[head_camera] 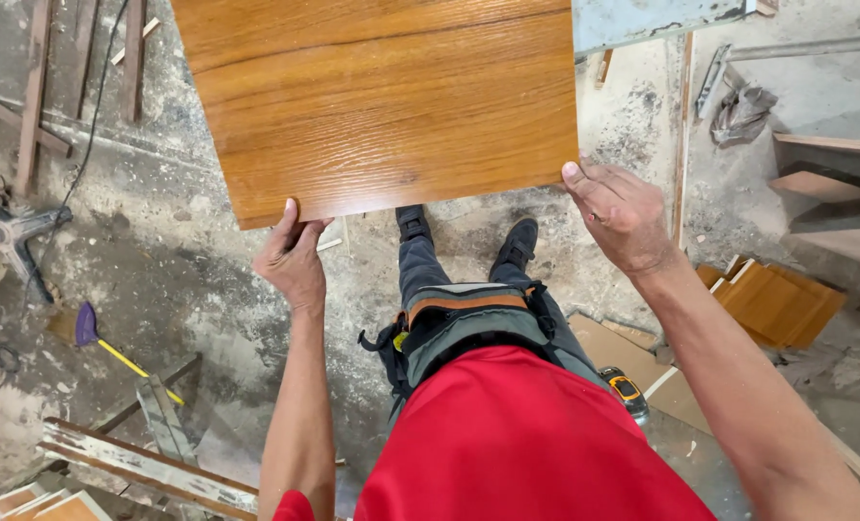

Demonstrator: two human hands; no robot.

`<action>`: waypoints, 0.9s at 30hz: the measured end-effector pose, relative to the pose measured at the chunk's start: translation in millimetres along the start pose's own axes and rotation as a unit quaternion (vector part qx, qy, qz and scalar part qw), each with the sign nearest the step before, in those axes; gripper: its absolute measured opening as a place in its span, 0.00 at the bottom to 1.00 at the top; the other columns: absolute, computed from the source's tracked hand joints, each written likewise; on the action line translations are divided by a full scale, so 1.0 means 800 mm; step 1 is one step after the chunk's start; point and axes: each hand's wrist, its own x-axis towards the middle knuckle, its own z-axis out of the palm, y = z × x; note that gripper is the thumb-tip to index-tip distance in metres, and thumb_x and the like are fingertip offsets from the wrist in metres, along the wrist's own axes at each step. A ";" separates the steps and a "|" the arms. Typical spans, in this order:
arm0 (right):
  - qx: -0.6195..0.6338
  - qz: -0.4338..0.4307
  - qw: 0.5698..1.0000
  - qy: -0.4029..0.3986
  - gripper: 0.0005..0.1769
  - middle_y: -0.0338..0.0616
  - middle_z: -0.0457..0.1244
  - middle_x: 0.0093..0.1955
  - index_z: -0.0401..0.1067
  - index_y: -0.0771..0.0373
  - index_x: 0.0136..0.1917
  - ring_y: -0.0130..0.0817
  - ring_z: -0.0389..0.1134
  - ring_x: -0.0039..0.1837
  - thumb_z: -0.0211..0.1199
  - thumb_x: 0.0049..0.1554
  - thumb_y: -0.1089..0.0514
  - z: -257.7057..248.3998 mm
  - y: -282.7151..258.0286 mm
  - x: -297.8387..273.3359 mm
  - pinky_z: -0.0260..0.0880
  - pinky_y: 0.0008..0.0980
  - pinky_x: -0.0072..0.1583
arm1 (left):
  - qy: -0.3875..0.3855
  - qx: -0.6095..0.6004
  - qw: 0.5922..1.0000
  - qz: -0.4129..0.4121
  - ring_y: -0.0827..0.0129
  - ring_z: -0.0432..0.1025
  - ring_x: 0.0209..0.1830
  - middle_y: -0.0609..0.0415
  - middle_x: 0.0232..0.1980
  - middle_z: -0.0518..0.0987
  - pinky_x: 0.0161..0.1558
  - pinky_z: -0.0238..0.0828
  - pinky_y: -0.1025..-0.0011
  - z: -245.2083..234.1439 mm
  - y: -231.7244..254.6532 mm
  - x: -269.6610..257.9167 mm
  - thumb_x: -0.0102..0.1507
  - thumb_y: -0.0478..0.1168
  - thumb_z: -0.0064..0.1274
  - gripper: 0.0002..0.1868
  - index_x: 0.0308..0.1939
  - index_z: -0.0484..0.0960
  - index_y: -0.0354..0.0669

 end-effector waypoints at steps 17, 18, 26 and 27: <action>0.030 0.028 0.999 0.006 0.10 0.52 0.71 0.55 0.79 0.64 0.58 0.45 0.74 0.53 0.73 0.63 0.68 -0.002 0.003 -0.004 0.75 0.36 0.54 | 0.001 0.018 1.000 -0.006 0.68 0.81 0.43 0.47 0.47 0.85 0.50 0.83 0.68 -0.001 -0.006 -0.005 0.64 0.19 0.54 0.20 0.59 0.82 0.32; 0.025 0.023 0.999 0.010 0.10 0.52 0.72 0.54 0.79 0.64 0.57 0.45 0.74 0.53 0.73 0.63 0.69 0.000 0.005 -0.005 0.75 0.35 0.52 | -0.005 0.001 1.000 -0.011 0.68 0.81 0.44 0.47 0.49 0.85 0.50 0.84 0.67 0.000 -0.004 -0.005 0.65 0.19 0.53 0.20 0.59 0.81 0.33; 0.032 0.028 0.999 0.026 0.04 0.53 0.71 0.53 0.80 0.66 0.55 0.43 0.75 0.54 0.73 0.66 0.68 0.009 0.009 -0.015 0.76 0.33 0.55 | -0.008 0.001 0.999 -0.040 0.67 0.82 0.44 0.46 0.48 0.85 0.50 0.82 0.68 -0.006 -0.007 -0.004 0.65 0.19 0.52 0.20 0.60 0.82 0.33; 0.032 0.045 0.998 0.024 0.03 0.52 0.71 0.54 0.80 0.66 0.55 0.42 0.75 0.55 0.72 0.67 0.68 0.007 0.007 -0.015 0.77 0.32 0.56 | -0.008 0.029 0.999 -0.040 0.67 0.82 0.43 0.46 0.46 0.86 0.49 0.81 0.69 -0.003 -0.004 -0.002 0.65 0.19 0.52 0.20 0.60 0.82 0.33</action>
